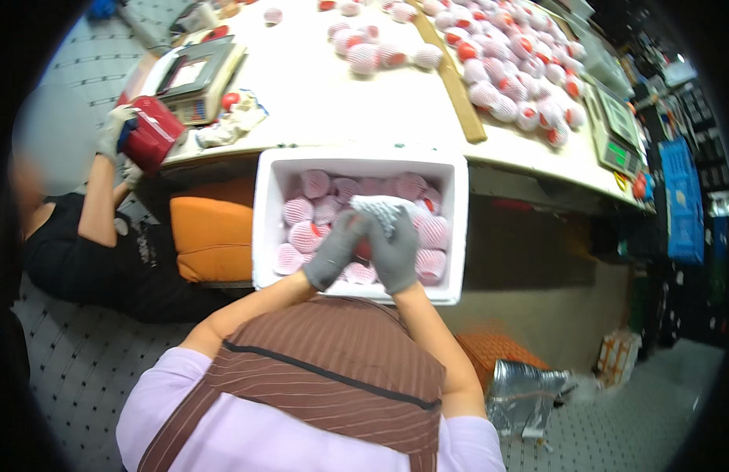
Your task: The person repeatedly picks red tomatoes from a white styrofoam box, wraps each one in a white foam net, and places the wrapped tomatoes on a wooden table. The person wears gloves and an apron while working at a packing station with other workers visible in the background.
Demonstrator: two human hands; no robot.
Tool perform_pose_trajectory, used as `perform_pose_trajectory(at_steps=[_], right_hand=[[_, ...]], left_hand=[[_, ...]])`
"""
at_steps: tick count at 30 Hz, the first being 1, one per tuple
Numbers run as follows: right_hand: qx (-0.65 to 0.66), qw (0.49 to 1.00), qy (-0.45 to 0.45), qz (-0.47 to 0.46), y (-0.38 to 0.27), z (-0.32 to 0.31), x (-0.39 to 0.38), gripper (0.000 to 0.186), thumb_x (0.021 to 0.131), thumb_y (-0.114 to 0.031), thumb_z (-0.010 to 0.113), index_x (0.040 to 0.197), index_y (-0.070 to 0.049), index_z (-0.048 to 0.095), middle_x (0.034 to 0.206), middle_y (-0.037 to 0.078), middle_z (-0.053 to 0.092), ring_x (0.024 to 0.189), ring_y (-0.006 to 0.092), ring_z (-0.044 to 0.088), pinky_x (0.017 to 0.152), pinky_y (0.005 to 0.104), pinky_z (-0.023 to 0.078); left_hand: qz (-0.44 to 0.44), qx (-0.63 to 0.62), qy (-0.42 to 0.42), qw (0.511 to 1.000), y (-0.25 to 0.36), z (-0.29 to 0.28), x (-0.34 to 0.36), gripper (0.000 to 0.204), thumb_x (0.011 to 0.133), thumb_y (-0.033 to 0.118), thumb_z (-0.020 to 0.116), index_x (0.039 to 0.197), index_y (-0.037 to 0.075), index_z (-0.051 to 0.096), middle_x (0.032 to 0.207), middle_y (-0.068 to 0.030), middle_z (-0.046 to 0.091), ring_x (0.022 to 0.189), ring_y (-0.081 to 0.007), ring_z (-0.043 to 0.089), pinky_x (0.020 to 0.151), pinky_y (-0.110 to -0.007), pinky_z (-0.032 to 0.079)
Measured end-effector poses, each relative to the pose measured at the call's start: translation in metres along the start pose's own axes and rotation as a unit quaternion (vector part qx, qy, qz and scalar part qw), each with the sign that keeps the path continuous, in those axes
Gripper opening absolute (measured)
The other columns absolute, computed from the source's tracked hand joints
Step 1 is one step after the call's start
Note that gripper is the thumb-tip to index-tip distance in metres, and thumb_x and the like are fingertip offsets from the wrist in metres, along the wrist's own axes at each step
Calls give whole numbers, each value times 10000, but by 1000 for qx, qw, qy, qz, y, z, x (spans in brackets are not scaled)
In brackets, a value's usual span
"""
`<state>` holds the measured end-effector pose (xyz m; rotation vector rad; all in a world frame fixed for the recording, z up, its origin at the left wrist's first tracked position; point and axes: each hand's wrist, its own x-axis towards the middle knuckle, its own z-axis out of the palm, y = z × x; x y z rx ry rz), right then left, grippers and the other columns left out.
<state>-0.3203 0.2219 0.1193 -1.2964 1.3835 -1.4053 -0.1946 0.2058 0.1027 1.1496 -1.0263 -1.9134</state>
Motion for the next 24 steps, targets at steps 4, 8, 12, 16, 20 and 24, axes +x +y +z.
perform_pose_trajectory(at_steps=[4, 8, 12, 16, 20, 24], right_hand=[[-57, 996, 11, -63, 5, 0, 2, 182, 909, -142, 555, 963, 11, 638, 914, 135, 647, 815, 226, 611, 739, 332, 473], [-43, 997, 15, -70, 13, 4, -2, 189, 910, -160, 563, 964, 18, 599, 865, 118, 624, 781, 231, 604, 709, 334, 473], [2, 1000, 19, 22, 12, 6, -6, 197, 928, -170, 555, 964, 18, 601, 871, 116, 629, 778, 206, 598, 704, 320, 469], [36, 995, 42, 78, 9, -2, -4, 251, 973, -201, 496, 1018, 17, 612, 910, 69, 634, 842, 139, 586, 778, 273, 476], [166, 977, 76, 112, 8, -18, 12, 339, 1003, -229, 401, 1073, 29, 609, 965, 85, 643, 902, 159, 606, 842, 312, 482], [-171, 973, 104, -115, 20, -40, 19, 228, 939, -51, 474, 1124, 14, 590, 1036, 87, 635, 955, 211, 613, 853, 314, 484]], left_hand=[[-44, -141, -72, 986, -9, 0, 8, 549, 899, 448, 577, 1230, 44, 405, 1146, -112, 495, 1008, -209, 575, 740, -352, 578], [-91, -88, -61, 990, 8, -4, -1, 729, 808, 404, 710, 1309, 33, 331, 1223, -159, 438, 1031, -249, 581, 780, -338, 581], [-72, -50, -38, 995, 18, -1, -1, 656, 764, 281, 759, 1244, 2, 411, 1129, -133, 506, 966, -207, 603, 768, -305, 572], [-44, -12, -117, 992, 20, -6, 3, 559, 739, 247, 771, 1159, -10, 507, 1080, -116, 573, 935, -167, 606, 817, -288, 546], [-46, -122, -180, 975, 15, -7, 8, 502, 749, 200, 749, 1164, 37, 519, 1031, -100, 605, 934, -188, 616, 777, -300, 550], [2, -286, -154, 946, 22, -10, 14, 374, 849, 255, 642, 1158, 80, 525, 1030, -80, 599, 882, -190, 623, 687, -327, 551]])
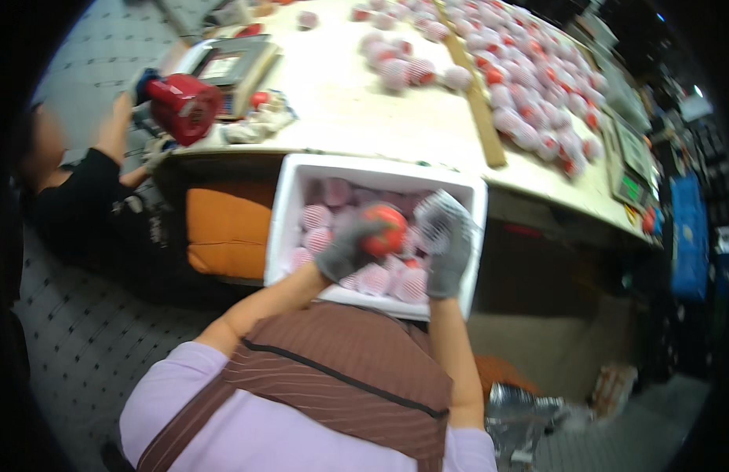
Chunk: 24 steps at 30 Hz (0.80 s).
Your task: The person repeatedly picks red tomatoes from a white styrofoam box, wraps each one in a white foam net, and places the wrapped tomatoes on a wooden table. The person wears gloves and an apron while working at a packing station with other workers visible in the background.
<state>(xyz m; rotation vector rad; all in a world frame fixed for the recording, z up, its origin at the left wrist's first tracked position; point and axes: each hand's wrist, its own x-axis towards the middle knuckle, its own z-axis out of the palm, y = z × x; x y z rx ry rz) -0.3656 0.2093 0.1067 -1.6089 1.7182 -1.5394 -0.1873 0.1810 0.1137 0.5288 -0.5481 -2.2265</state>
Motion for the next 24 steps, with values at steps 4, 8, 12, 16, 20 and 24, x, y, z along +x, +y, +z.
perform_pose_trajectory(at_steps=[4, 8, 12, 16, 20, 24], right_hand=[[445, 844, 57, 294, -16, 5, 4, 290, 975, -225, 491, 1113, 9, 592, 1042, 80, 614, 947, 130, 575, 816, 271, 465], [416, 866, 41, 274, -17, 5, -2, 289, 959, -218, 529, 1126, 13, 576, 1048, 83, 612, 949, 135, 577, 831, 272, 463], [198, 976, -62, 62, -34, 20, -6, 358, 913, -199, 601, 1177, 37, 548, 1149, 99, 590, 1032, 184, 558, 936, 298, 423], [268, 943, -153, 122, -46, 28, -8, 342, 925, -205, 568, 1161, 42, 555, 1106, 108, 606, 988, 159, 573, 885, 294, 456], [301, 908, -130, 259, -39, 28, -5, 322, 948, -227, 527, 1121, 40, 579, 1035, 104, 630, 928, 132, 590, 814, 267, 482], [416, 835, -88, 349, -19, 29, 2, 315, 963, -235, 504, 1098, 35, 593, 1008, 98, 638, 894, 132, 601, 773, 258, 493]], left_hand=[[13, 86, 83, 993, 17, 7, -3, 465, 906, 500, 501, 1155, 108, 525, 987, -81, 604, 774, -173, 627, 554, -257, 505], [-21, 62, 96, 993, 15, 3, -1, 549, 925, 585, 402, 1165, 105, 516, 948, -91, 614, 751, -192, 628, 531, -285, 500], [11, 98, 106, 989, 8, 7, -6, 408, 983, 392, 391, 1161, 46, 513, 1031, -115, 604, 875, -226, 628, 670, -323, 524], [243, 547, 102, 795, -10, -10, 0, 346, 966, 306, 430, 1133, 16, 516, 1047, -121, 574, 954, -197, 586, 823, -336, 473], [70, 285, 114, 949, -8, 0, -3, 408, 976, 403, 417, 1142, 45, 519, 1034, -73, 574, 876, -164, 585, 709, -316, 501], [-45, 135, 74, 987, -1, 4, -7, 516, 972, 503, 360, 1197, 63, 509, 1036, -71, 590, 832, -155, 597, 600, -292, 497]])
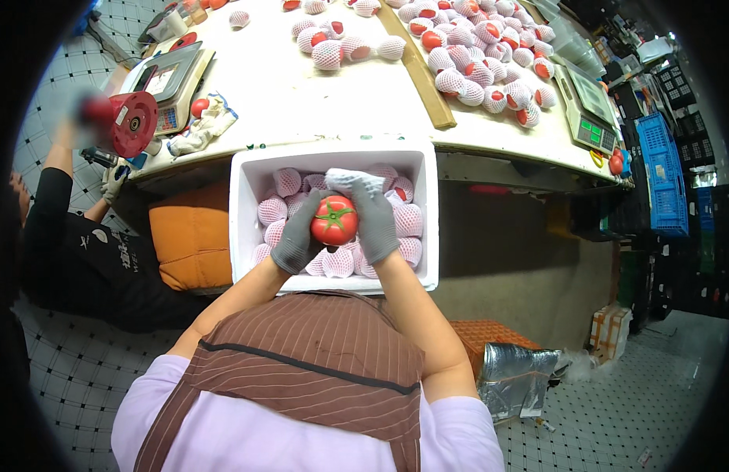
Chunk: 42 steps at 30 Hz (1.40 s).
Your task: The person repeatedly picks red tomatoes from a white styrofoam box, wraps each one in a white foam net, and places the wrapped tomatoes on a wooden table. The person wears gloves and an apron while working at a packing station with other workers visible in the background.
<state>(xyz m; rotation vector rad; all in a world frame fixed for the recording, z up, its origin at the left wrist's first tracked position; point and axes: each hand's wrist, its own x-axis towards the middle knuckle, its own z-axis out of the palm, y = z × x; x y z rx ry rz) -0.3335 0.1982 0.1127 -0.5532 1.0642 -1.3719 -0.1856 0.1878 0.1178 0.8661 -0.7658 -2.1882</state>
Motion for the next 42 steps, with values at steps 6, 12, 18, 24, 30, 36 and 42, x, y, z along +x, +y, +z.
perform_pose_trajectory(at_steps=[6, 12, 18, 24, 30, 36, 42], right_hand=[[-128, 979, -37, -154, -12, -15, -12, 432, 870, -214, 643, 1215, 17, 521, 1113, 161, 590, 946, 211, 598, 820, 305, 488], [-215, 969, -62, -101, -6, -5, -26, 527, 815, -342, 696, 1181, -14, 505, 1092, 114, 591, 998, 208, 588, 856, 333, 493], [81, 988, 73, 106, -7, -8, -19, 413, 926, -342, 543, 1100, 33, 554, 979, 107, 624, 818, 177, 628, 723, 300, 527], [-235, 970, 24, -57, 0, -19, -17, 320, 963, -268, 474, 1020, 20, 603, 889, 81, 614, 780, 133, 566, 718, 265, 465], [-79, 985, 134, -67, -15, -36, -18, 328, 984, -259, 456, 1044, 32, 595, 929, 74, 627, 816, 125, 584, 737, 248, 471], [-72, 976, 70, -191, -8, -10, -32, 368, 932, -144, 567, 1242, 27, 470, 1134, 92, 582, 1014, 157, 558, 889, 281, 448], [-380, 891, -7, -247, 14, -8, -31, 604, 779, -117, 725, 1274, 17, 405, 1256, 139, 454, 1106, 203, 510, 930, 315, 450]], left_hand=[[-42, -6, -3, 999, 15, -1, -2, 650, 932, 642, 273, 1198, 92, 496, 946, -72, 600, 696, -164, 581, 479, -256, 430], [-71, 166, -61, 982, 19, -14, -7, 644, 940, 617, 285, 1109, 39, 512, 797, -46, 556, 512, -99, 480, 435, -220, 373], [255, 478, 49, 839, 21, -9, -10, 584, 742, 243, 778, 1215, 57, 489, 990, -96, 552, 870, -200, 578, 747, -288, 496], [401, 544, 38, 736, 12, 17, 3, 843, 606, 213, 849, 1320, 59, 430, 1143, -146, 524, 1030, -279, 556, 900, -366, 477], [151, 107, 46, 982, 13, 4, 10, 449, 812, 335, 642, 1122, 27, 539, 962, -163, 596, 789, -252, 621, 668, -372, 542], [0, -244, 153, 958, 0, 5, 29, 418, 952, 410, 428, 1072, 26, 542, 915, -184, 607, 730, -305, 612, 581, -390, 521], [88, -19, 103, 991, -11, 28, 16, 445, 978, 394, 427, 1197, 20, 529, 986, -93, 609, 756, -159, 609, 614, -262, 516]])
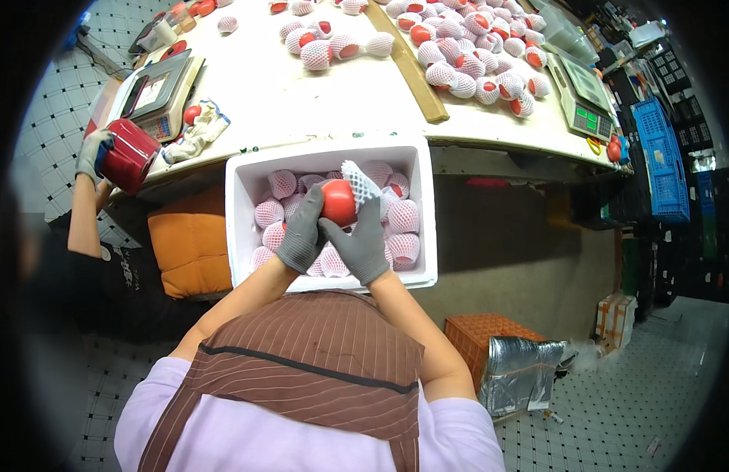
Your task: The person repeatedly picks red tomatoes from a white styrofoam box, wraps each one in a white foam net, and places the wrapped tomatoes on a wooden table. The person wears gloves and an apron while working at a packing station with other workers visible in the background.
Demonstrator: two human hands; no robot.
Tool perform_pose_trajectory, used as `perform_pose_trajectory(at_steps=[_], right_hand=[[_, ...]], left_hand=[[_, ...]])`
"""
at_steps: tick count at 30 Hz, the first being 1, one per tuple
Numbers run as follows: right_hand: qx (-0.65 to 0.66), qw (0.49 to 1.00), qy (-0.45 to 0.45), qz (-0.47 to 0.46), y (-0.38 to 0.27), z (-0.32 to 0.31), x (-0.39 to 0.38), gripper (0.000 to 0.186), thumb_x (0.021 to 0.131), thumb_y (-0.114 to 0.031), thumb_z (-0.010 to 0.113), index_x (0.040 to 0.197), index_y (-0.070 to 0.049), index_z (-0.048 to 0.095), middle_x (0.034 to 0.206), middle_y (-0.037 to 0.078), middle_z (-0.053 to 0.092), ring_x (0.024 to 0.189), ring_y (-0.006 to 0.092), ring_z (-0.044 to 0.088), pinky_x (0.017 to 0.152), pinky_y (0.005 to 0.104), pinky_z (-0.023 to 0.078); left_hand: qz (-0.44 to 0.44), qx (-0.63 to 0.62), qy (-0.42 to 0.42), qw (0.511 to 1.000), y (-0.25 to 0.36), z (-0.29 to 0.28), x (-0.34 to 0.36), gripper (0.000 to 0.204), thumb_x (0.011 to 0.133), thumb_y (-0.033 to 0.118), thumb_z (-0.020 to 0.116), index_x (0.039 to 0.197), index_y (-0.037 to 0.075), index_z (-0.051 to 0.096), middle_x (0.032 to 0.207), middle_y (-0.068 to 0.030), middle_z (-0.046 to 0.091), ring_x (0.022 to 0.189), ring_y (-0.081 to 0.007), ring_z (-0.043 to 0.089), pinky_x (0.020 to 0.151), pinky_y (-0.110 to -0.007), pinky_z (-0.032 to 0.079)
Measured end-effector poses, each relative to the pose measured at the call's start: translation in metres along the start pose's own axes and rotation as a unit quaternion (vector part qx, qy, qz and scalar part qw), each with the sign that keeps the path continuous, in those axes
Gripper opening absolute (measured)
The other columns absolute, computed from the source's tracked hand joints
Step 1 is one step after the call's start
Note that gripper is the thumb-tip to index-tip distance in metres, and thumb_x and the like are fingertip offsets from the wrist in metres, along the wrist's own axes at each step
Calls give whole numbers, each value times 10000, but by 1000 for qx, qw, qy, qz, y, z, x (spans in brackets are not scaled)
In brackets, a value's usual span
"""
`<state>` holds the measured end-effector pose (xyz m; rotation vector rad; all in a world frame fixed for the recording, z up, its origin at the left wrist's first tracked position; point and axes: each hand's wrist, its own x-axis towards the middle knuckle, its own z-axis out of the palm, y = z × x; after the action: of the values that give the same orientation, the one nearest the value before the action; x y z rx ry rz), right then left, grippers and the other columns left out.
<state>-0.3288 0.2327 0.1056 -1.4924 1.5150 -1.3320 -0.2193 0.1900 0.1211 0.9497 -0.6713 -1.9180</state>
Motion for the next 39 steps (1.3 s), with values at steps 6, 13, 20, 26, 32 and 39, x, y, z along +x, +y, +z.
perform_pose_trajectory(at_steps=[6, 13, 20, 26, 32, 39], right_hand=[[402, 886, -14, 233, -7, -23, 14, 536, 858, -238, 659, 1273, 2, 421, 1163, 149, 538, 1052, 235, 573, 875, 347, 521], [544, 794, -68, 262, -15, -24, 15, 578, 858, -315, 657, 1306, -31, 427, 1205, 124, 537, 1077, 218, 566, 871, 344, 525], [257, 950, -72, 165, -15, -35, 27, 622, 766, -221, 747, 1279, -19, 459, 1171, 97, 543, 1087, 180, 536, 931, 308, 458], [338, 911, 89, 218, 39, -32, 34, 434, 836, -121, 623, 1231, -7, 483, 1146, 114, 559, 1039, 185, 560, 893, 330, 483], [623, 704, 213, 267, 128, -104, 86, 474, 947, -452, 455, 1217, -68, 519, 1139, 103, 602, 1014, 293, 598, 879, 427, 534], [556, 744, 291, 231, 217, -203, 181, 442, 917, -438, 525, 1146, -61, 557, 1082, 142, 617, 983, 294, 605, 827, 448, 540]], left_hand=[[-102, 45, -73, 991, 3, -66, 26, 372, 943, 324, 492, 1178, 42, 551, 1019, -86, 606, 793, -146, 600, 652, -262, 525], [161, 437, -288, 837, -12, -41, 19, 467, 873, 252, 617, 1278, 70, 472, 1204, -117, 582, 1076, -249, 586, 952, -394, 480], [160, 267, 41, 950, 17, -36, 27, 160, 793, -59, 619, 898, 33, 541, 848, -13, 554, 763, -76, 512, 675, -207, 441], [283, 468, -124, 828, -6, 3, 12, 338, 790, 62, 699, 1080, 29, 528, 826, -44, 533, 704, -94, 512, 619, -227, 439], [170, 460, -111, 864, -14, -14, 22, 334, 825, 124, 676, 1125, 35, 558, 920, -48, 590, 798, -116, 579, 733, -251, 485], [85, 573, -1, 815, -28, -111, 45, 328, 818, 288, 664, 1009, 24, 626, 916, -140, 634, 793, -220, 616, 731, -339, 503]])
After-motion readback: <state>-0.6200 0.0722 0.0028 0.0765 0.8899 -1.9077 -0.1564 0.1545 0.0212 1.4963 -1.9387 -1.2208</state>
